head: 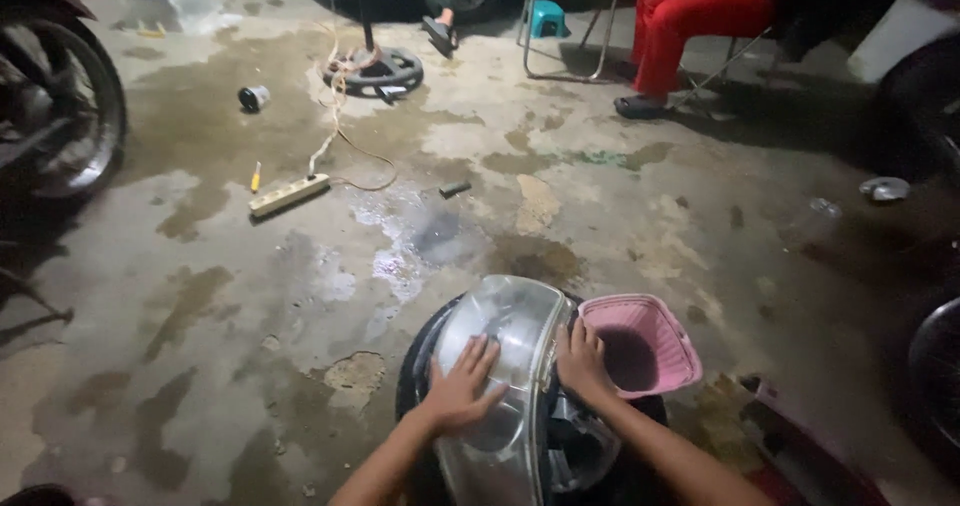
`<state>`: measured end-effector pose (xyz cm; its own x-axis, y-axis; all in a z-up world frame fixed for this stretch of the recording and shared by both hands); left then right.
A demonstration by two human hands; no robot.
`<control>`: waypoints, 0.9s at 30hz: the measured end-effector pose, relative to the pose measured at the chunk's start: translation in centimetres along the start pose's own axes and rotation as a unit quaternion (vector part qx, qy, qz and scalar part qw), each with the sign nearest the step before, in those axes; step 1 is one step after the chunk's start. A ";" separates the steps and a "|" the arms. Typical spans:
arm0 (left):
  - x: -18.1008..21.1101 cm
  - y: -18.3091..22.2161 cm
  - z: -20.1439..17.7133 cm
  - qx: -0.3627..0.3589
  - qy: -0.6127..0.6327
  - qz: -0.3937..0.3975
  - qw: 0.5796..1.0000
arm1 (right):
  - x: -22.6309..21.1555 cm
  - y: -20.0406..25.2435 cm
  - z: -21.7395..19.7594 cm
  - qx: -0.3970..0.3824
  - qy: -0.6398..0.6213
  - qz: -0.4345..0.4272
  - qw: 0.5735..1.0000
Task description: The person cleans a motorcycle headlight lens by hand, repeatedly rubbing the surface with their fingers. They occasionally dip their right hand into a pink basket to retrieve a cleaning agent or wipe before continuing to scrub the lens.
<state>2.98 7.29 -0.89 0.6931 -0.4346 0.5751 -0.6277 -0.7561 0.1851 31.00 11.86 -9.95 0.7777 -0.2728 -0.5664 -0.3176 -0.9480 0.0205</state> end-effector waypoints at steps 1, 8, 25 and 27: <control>-0.1 -1.5 0.0 -0.004 0.004 0.003 1.000 | 1.2 -0.3 0.8 0.000 0.004 0.005 1.000; -1.2 -12.9 -1.4 0.011 0.034 -0.009 0.999 | 1.1 0.2 0.3 0.047 -0.008 0.032 0.998; -2.9 -23.7 -0.6 0.015 0.052 -0.032 0.998 | -0.6 0.9 -1.6 0.035 -0.049 -0.017 0.998; -4.2 -23.5 0.5 0.026 0.033 -0.029 0.999 | -0.1 0.7 -1.0 0.061 -0.031 -0.049 0.996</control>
<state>15.05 26.64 -8.04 0.7017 -0.3576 0.6163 -0.5671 -0.8039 0.1792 31.21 11.07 -9.08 0.7740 -0.1655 -0.6111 -0.3081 -0.9417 -0.1352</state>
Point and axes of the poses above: each hand's wrist, its own y-axis away from the middle knuckle, its own z-axis out of the palm, x = y × z, the point moved 5 cm from there along -y, towards the middle knuckle, and after that the axes turned 2 degrees about z, right-handed, at the moved point
